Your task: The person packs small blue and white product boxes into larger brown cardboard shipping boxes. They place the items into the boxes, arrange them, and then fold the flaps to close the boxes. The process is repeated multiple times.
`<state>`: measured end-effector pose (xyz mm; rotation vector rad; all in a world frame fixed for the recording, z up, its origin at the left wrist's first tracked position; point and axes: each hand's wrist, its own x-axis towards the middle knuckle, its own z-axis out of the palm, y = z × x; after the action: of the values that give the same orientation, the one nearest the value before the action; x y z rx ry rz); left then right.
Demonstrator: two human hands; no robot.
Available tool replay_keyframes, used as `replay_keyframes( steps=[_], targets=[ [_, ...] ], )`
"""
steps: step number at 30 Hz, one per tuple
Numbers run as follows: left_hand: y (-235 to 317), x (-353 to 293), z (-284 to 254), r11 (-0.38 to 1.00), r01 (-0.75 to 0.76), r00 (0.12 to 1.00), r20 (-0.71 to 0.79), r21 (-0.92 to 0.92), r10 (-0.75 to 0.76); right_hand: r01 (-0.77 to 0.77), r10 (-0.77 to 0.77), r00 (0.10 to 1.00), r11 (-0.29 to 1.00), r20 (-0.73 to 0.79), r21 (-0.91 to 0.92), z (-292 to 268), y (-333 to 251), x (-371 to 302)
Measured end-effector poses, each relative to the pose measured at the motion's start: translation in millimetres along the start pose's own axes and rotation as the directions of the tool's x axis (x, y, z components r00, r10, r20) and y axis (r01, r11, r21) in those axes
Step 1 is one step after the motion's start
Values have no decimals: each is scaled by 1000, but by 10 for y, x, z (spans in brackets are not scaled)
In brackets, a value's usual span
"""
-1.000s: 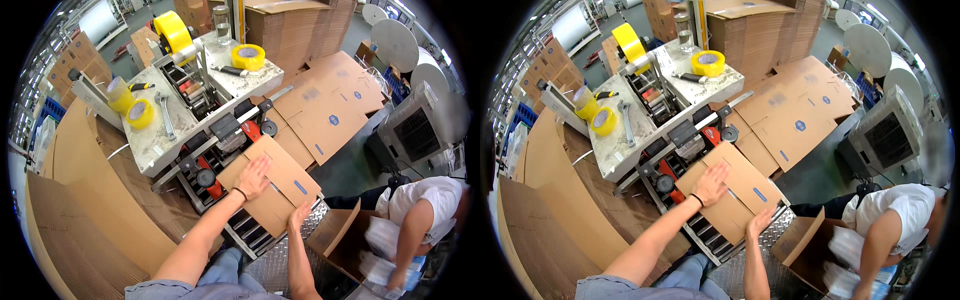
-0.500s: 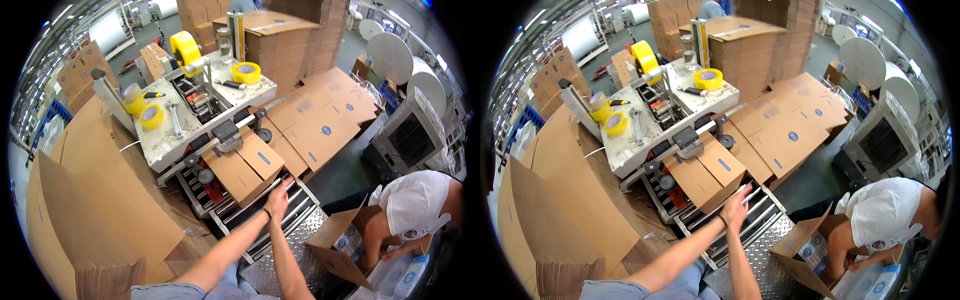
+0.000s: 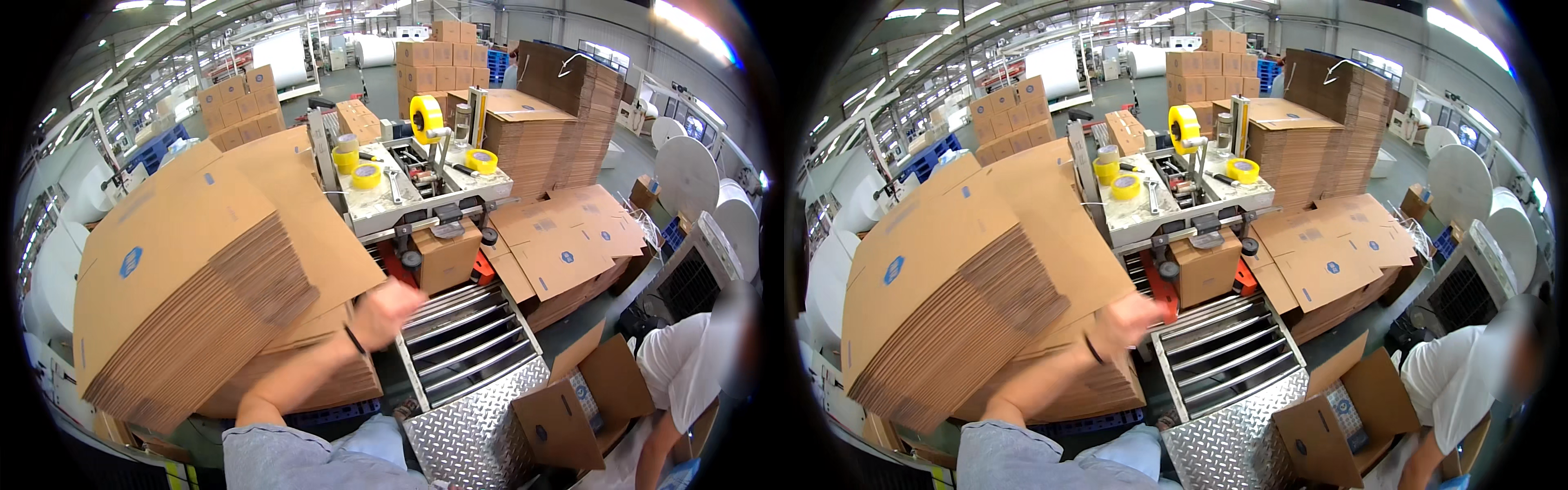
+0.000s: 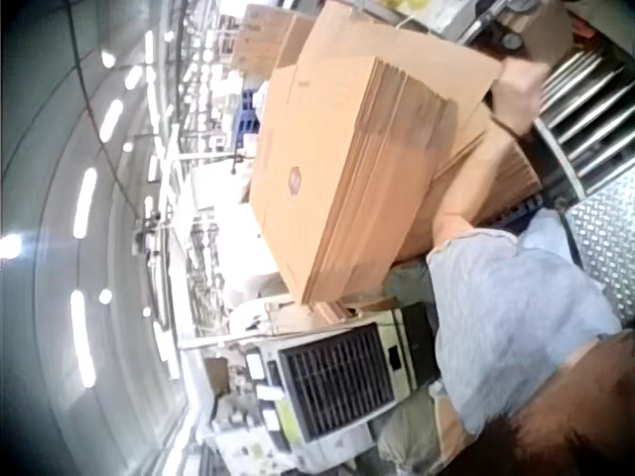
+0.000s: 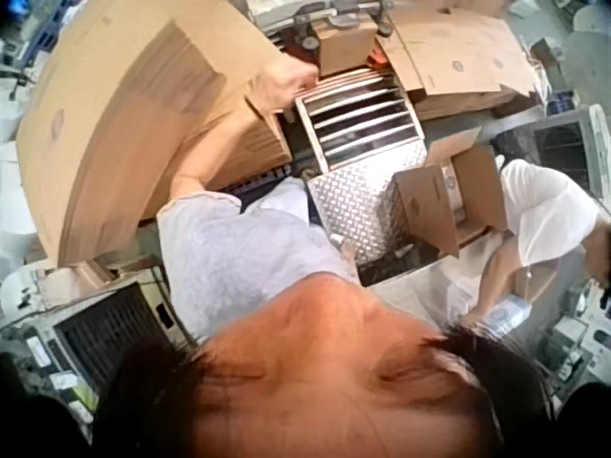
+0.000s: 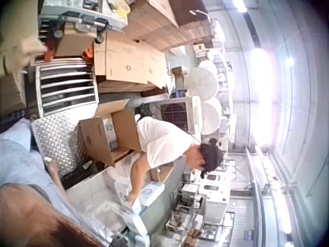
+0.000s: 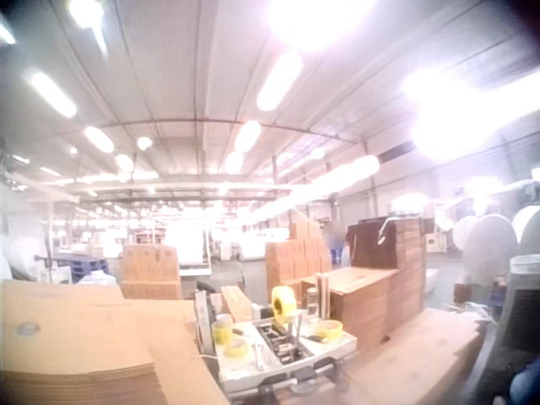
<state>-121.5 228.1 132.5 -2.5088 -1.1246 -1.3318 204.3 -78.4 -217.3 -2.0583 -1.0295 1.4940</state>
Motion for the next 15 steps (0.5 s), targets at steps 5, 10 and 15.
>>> replay_keyframes(
  steps=[5,10,15],
  targets=[
    [268,621,-1973,699,74,997,-66,711,-39,43,-55,995,990,89,132,-7,500,-114],
    [-223,185,-2562,676,92,973,79,731,-218,435,-444,896,871,12,-226,-26,714,244],
    [-4,81,-2636,687,68,969,117,724,-219,413,-437,899,834,19,-366,-72,883,125]
  ],
)
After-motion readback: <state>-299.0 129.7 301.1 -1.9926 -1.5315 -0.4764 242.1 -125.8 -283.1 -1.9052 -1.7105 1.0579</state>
